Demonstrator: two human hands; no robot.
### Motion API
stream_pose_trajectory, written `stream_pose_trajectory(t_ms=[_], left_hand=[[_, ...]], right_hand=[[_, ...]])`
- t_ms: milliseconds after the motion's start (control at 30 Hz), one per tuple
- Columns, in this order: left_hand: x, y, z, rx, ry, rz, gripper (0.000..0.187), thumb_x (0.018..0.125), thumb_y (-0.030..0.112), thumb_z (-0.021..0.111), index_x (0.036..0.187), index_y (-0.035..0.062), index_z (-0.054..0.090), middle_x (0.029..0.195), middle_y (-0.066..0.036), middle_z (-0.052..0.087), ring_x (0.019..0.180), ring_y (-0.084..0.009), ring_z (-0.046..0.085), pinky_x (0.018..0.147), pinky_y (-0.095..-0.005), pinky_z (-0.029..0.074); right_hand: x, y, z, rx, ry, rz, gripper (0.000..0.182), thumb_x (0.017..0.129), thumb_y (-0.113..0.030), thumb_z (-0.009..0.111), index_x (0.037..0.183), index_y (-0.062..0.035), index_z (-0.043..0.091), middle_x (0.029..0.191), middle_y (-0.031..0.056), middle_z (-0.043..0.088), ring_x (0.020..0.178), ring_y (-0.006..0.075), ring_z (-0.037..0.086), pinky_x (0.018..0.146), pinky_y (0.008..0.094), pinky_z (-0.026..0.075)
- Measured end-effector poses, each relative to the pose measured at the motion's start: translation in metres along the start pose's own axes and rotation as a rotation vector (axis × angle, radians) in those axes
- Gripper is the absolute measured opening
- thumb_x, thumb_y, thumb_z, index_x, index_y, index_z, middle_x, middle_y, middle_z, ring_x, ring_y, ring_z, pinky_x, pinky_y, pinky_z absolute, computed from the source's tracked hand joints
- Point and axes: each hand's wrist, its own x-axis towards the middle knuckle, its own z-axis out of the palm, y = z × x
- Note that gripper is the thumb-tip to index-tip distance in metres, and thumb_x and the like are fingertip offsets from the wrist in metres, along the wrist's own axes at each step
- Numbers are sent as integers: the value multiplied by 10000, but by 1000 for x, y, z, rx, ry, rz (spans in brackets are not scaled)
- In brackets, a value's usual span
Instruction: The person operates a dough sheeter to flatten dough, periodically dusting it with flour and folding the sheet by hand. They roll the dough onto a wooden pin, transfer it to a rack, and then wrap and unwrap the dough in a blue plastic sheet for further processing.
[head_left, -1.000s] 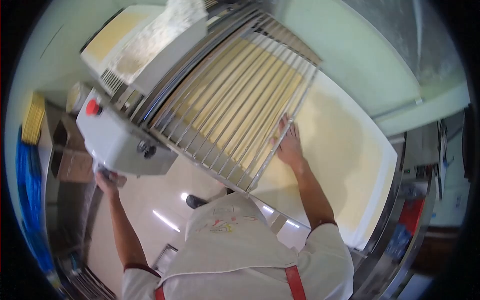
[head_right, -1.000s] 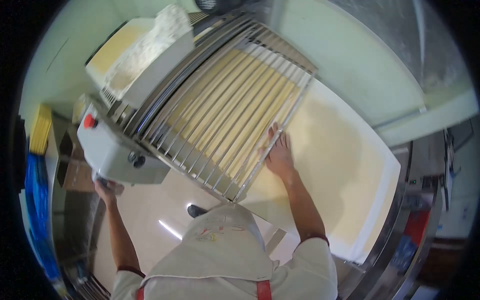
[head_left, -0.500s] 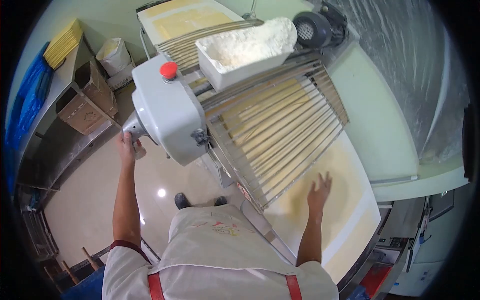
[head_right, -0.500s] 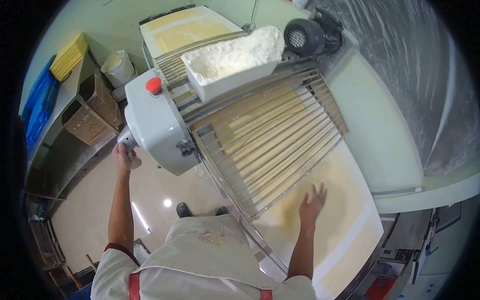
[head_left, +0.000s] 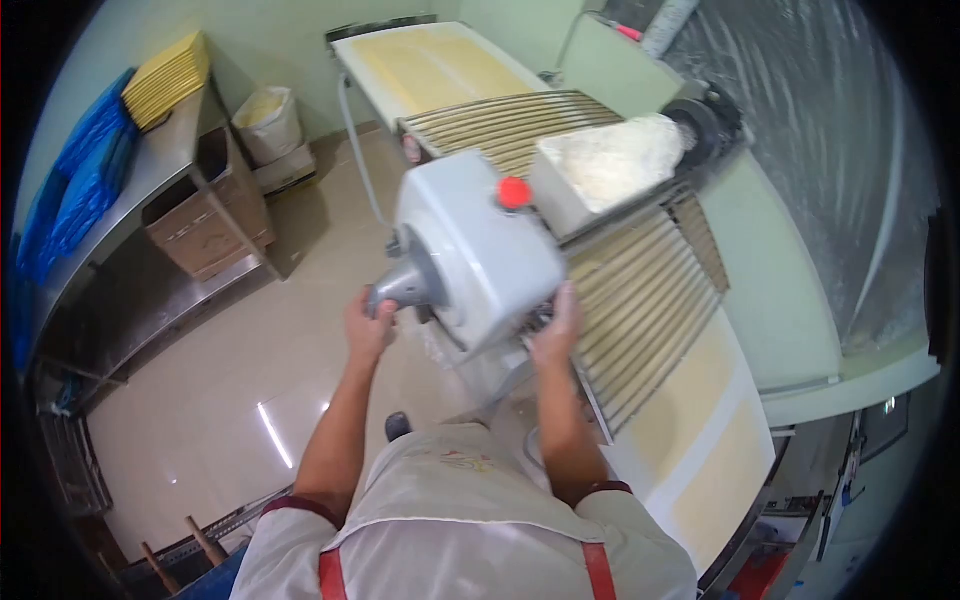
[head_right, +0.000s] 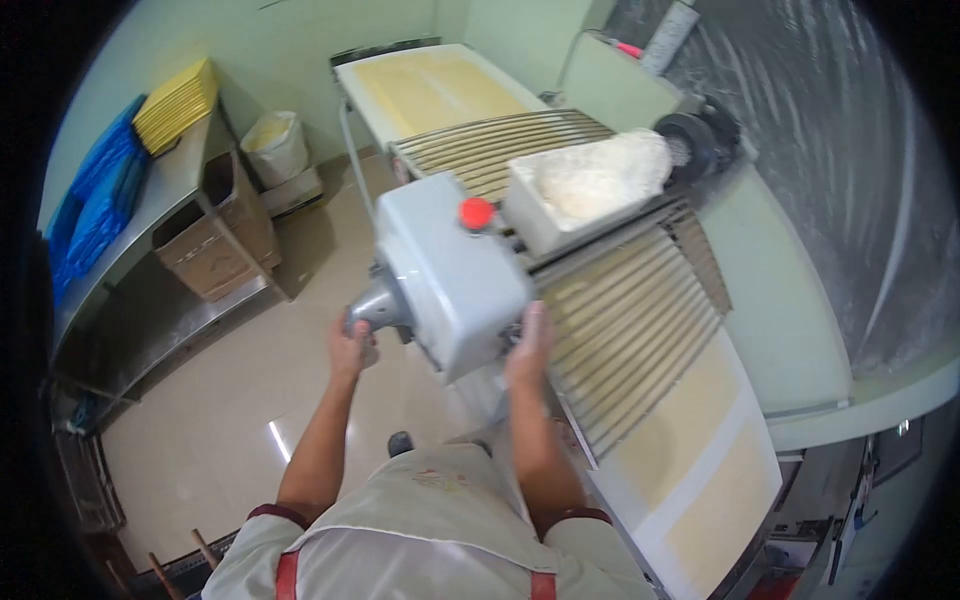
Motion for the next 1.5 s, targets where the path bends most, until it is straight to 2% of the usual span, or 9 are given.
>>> stream_pose_trajectory(t_ms=[133,633,800,867,1033,1067,1167,1300,1500], left_hand=[[4,-27,-26,-174,-393,-31,519,760,511,695,845,7,607,655,-2,571,617,-92,540,568,-266,442],[37,-14,-39,151,-419,296,301,631,262,800,722,36,624,639,-116,615,576,-251,622,568,-329,472],[37,-16,-39,159,-392,323,312,609,250,806,728,34,614,638,-111,614,574,-246,618,561,-311,468],[38,-19,-36,154,-401,313,313,602,242,806,729,33,611,640,-112,615,574,-245,618,561,-309,468],[37,-13,-37,177,-405,259,305,604,227,801,737,31,609,645,-114,618,585,-243,630,565,-312,475],[38,-15,-38,166,-399,266,307,604,228,802,738,31,609,645,-113,618,587,-242,632,566,-312,476],[34,-22,-36,142,-383,260,312,601,230,808,735,30,608,641,-111,618,588,-241,636,567,-312,477],[37,-18,-40,171,-449,203,382,631,304,798,807,27,604,738,-116,639,680,-242,646,642,-320,487],[52,41,-34,126,-331,463,744,768,571,625,1182,-30,479,1173,-167,537,1126,-273,498,983,-396,356]], right_hand=[[13,11,5,359,-64,-6,393,972,-350,409,1093,-13,570,1030,79,626,934,175,593,827,327,463],[5,-7,10,181,85,-69,386,967,-369,442,1079,-29,586,1032,72,605,966,175,572,879,322,430],[52,-102,28,-700,-24,-861,334,957,-219,466,1144,40,562,1150,147,585,1079,236,553,940,326,410],[117,-137,37,-955,-308,-909,323,922,-195,496,1150,23,562,1178,189,577,1114,312,542,974,371,389],[200,-160,73,-1815,-711,-203,313,889,-218,512,1064,20,616,963,190,658,913,310,611,861,378,454],[220,-149,57,-1748,-1033,-438,299,867,-197,512,1033,22,630,881,155,675,830,285,617,820,371,461],[197,-155,64,-1519,-1089,-176,290,846,-157,516,1050,13,629,919,125,673,866,227,605,814,346,461],[190,-160,73,-1198,-635,284,328,856,-153,585,1146,-2,594,1016,91,650,949,157,577,835,308,460],[272,-150,39,-8,-680,334,231,931,-267,498,924,-56,592,779,52,573,670,159,544,545,287,453]])
